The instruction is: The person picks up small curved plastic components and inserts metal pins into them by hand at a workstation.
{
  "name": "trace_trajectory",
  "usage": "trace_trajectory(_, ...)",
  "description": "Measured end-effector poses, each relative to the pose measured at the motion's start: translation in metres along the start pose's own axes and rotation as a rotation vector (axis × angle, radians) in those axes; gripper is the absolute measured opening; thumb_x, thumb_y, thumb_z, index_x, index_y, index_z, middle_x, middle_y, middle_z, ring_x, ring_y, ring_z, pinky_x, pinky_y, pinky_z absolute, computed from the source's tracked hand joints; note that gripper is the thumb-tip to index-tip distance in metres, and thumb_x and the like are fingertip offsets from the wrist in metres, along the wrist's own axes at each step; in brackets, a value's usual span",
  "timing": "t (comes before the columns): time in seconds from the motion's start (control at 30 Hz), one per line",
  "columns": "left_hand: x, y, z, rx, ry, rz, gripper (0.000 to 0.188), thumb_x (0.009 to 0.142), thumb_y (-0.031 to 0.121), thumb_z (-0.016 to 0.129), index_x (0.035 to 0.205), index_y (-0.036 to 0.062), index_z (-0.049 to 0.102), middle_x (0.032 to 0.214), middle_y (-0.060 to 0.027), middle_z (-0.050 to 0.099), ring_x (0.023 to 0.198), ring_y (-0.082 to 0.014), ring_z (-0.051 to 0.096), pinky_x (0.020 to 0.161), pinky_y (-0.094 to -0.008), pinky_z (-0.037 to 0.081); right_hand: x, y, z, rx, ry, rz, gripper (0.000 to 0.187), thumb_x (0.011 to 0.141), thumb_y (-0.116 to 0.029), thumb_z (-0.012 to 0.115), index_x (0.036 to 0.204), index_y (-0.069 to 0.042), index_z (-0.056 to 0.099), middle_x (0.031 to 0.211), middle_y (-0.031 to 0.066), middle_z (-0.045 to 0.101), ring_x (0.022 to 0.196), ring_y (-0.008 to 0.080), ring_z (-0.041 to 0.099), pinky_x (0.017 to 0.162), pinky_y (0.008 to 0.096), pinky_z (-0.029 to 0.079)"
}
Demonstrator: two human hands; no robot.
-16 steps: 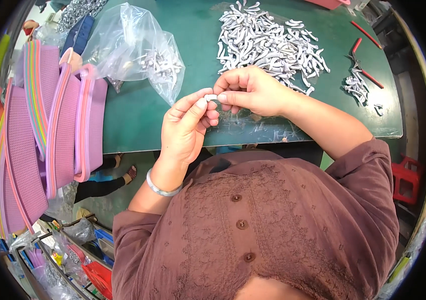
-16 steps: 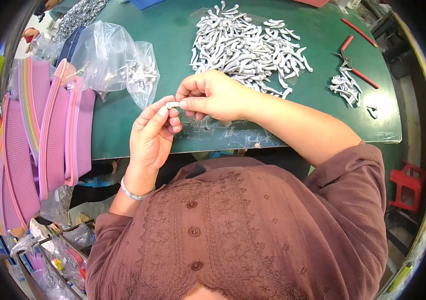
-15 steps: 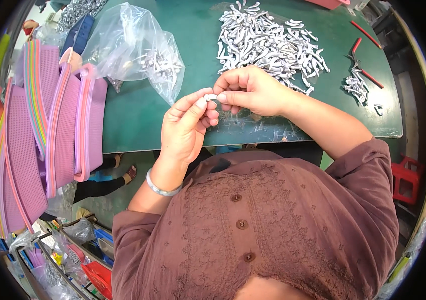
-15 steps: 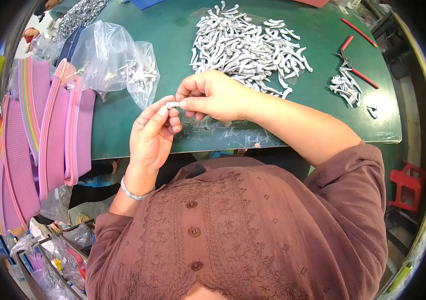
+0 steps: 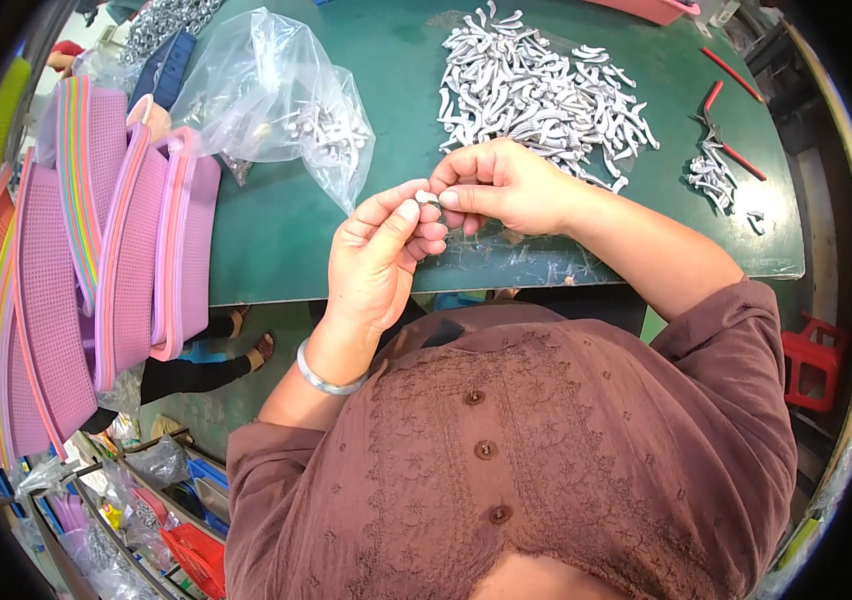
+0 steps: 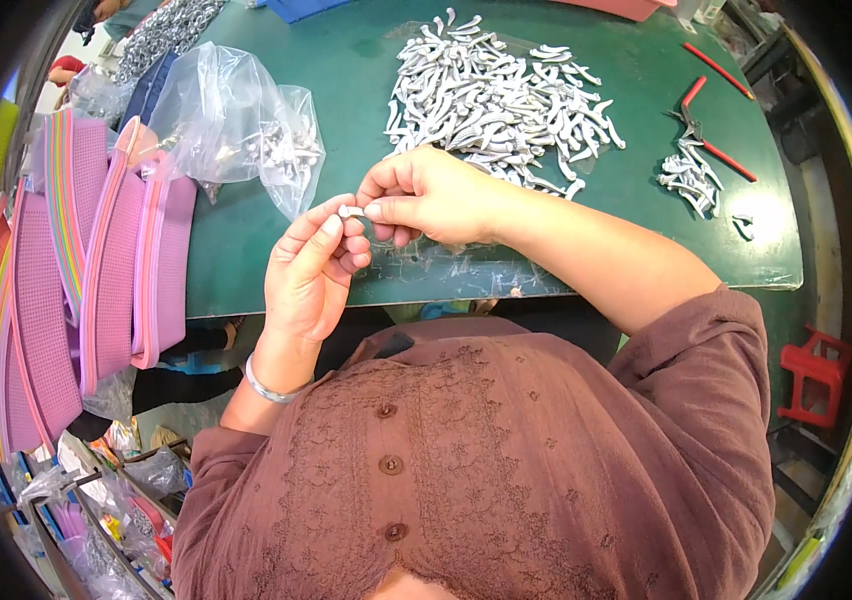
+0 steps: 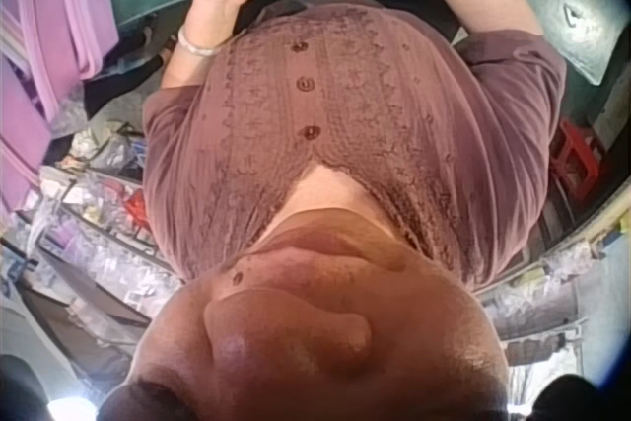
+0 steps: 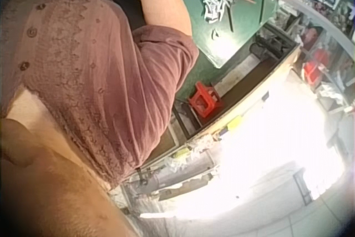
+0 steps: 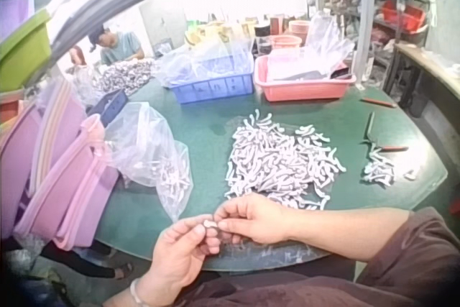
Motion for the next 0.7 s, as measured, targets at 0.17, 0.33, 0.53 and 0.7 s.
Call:
trace_trajectory(0.17,-0.0016,0.0009,0.0004,0.022,0.000,0.010,0.019,0.085,0.006,0.051,0.103,-0.0007,0.056,0.084,-0.0072,0.061,0.070,-0.0123,0.059,0.065,-0.0249,0.051,0.0000,-0.0017,0.0018,-0.003,-0.019,-0.022,0.014,0.085,-0.009,0.050,0.092,0.002,0.055,0.073,0.0030,0.056,0.066,0.0076,0.053,0.061,0.0210,0.046)
trace_trajectory(0.33,-0.0046,0.0028,-0.0001,0.035,0.006,0.028,0.020,0.085,0.005,0.051,0.104,-0.0009,0.055,0.085,-0.0079,0.061,0.070,-0.0127,0.059,0.066,-0.0250,0.051,-0.0011,-0.0057,0.0005,-0.019,0.007,-0.038,0.013,0.084,-0.009,0.051,0.092,0.001,0.056,0.075,0.0021,0.057,0.069,0.0073,0.053,0.063,0.0214,0.047)
trace_trajectory(0.53,-0.0071,0.0043,0.0003,0.065,0.022,0.035,0.022,0.085,0.005,0.051,0.105,-0.0008,0.055,0.085,-0.0081,0.061,0.070,-0.0131,0.059,0.066,-0.0251,0.050,-0.0012,-0.0055,0.0002,-0.066,0.003,-0.090,0.017,0.086,-0.015,0.052,0.094,-0.001,0.056,0.081,0.0005,0.058,0.071,0.0064,0.053,0.066,0.0215,0.046)
trace_trajectory(0.7,-0.0066,0.0057,-0.0003,0.055,0.026,0.048,0.020,0.085,0.007,0.052,0.103,-0.0008,0.056,0.082,-0.0072,0.061,0.068,-0.0128,0.058,0.064,-0.0246,0.049,-0.0019,-0.0066,0.0003,-0.072,0.002,-0.095,0.017,0.085,-0.014,0.052,0.095,0.000,0.056,0.082,0.0010,0.058,0.073,0.0068,0.054,0.066,0.0219,0.046)
Point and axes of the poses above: each hand's wrist, its own x-axis towards the middle knuckle, its own z-axis out of the palm, y = z × x, the point moved 9 cm from there along x, towards the middle knuckle
